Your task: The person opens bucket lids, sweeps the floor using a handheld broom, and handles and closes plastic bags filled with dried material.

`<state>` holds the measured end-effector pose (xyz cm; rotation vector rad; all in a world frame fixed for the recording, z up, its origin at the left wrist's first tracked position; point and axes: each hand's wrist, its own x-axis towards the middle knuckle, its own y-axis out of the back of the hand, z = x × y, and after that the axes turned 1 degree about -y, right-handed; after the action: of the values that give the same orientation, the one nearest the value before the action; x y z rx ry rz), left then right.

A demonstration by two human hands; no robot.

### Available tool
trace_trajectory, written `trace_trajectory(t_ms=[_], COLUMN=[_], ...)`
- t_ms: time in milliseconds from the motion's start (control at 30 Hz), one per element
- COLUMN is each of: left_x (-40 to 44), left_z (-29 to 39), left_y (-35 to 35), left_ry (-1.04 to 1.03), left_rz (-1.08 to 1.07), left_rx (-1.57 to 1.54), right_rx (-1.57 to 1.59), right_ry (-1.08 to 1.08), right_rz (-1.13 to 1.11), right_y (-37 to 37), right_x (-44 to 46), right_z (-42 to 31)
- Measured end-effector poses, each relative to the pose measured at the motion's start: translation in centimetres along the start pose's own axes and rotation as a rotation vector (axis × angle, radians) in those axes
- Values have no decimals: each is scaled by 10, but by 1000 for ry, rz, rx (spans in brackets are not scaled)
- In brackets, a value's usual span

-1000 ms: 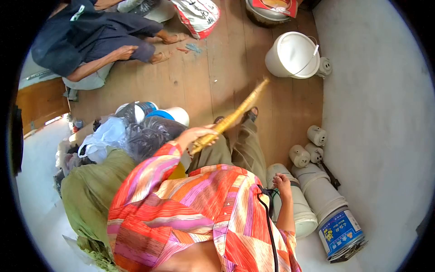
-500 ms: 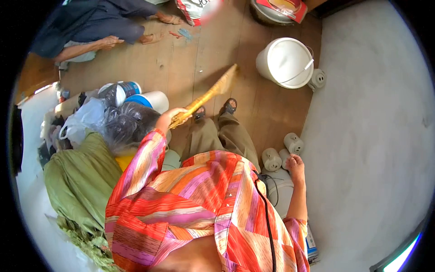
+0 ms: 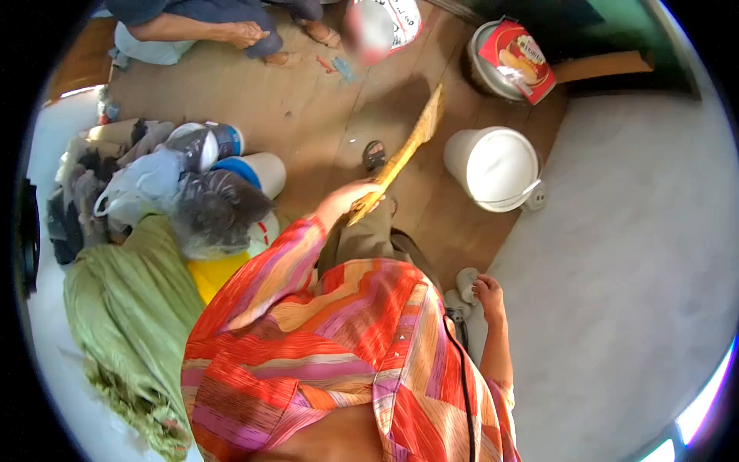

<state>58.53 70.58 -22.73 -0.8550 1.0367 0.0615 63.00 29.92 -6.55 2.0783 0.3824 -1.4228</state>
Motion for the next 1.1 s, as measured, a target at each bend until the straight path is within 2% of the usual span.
trace_trajectory(t_ms=[67,100,167,200,233,300,367,467,600,700,833,900,1000,1067,1100], left_x=[49,39,33,-3,-10,-48,-39,-84,-145,-125,-57,-30,-59,-82,-89], left_z=[3,16,20,29,27,20,-10,-11,26,36,46,52,73,99,109], left_y=[2,-7,4,-3,6,28,75,80,55,49,61,69,59,56,53], left_ry=[-51,-177,-283,-474,-202,-195,-29,48,-26,-51,-146,-191,-315,-206,-113], left_rz=[-37,-64,-65,-30,19,170,229,298,204,153,84,200,259,277,270], left_rx=[33,65,-23,-36,-169,-261,-235,-209,-129,-24,79,281,406,615,598], right_rx=[92,114,16,-55,-52,19,15,25,-107,-160,-218,-227,-252,-204,-164], right_ry=[25,35,57,73,71,168,191,201,157,235,394,452,478,443,391], right_rz=[52,62,35,-3,-9,51,62,5,-54,-74,-84,-102,-167,-252,-332], right_y=[6,3,4,2,5,-4,-9,-15,-11,3,-7,-14,-15,-21,-23], right_x=[-14,-27,-39,-43,-44,-41,-37,-23,1,19,18,15,42,60,70], right_z=[-20,-35,-60,-73,-80,-108,-130,-130,-156,-178,-272,-323,-379,-423,-448])
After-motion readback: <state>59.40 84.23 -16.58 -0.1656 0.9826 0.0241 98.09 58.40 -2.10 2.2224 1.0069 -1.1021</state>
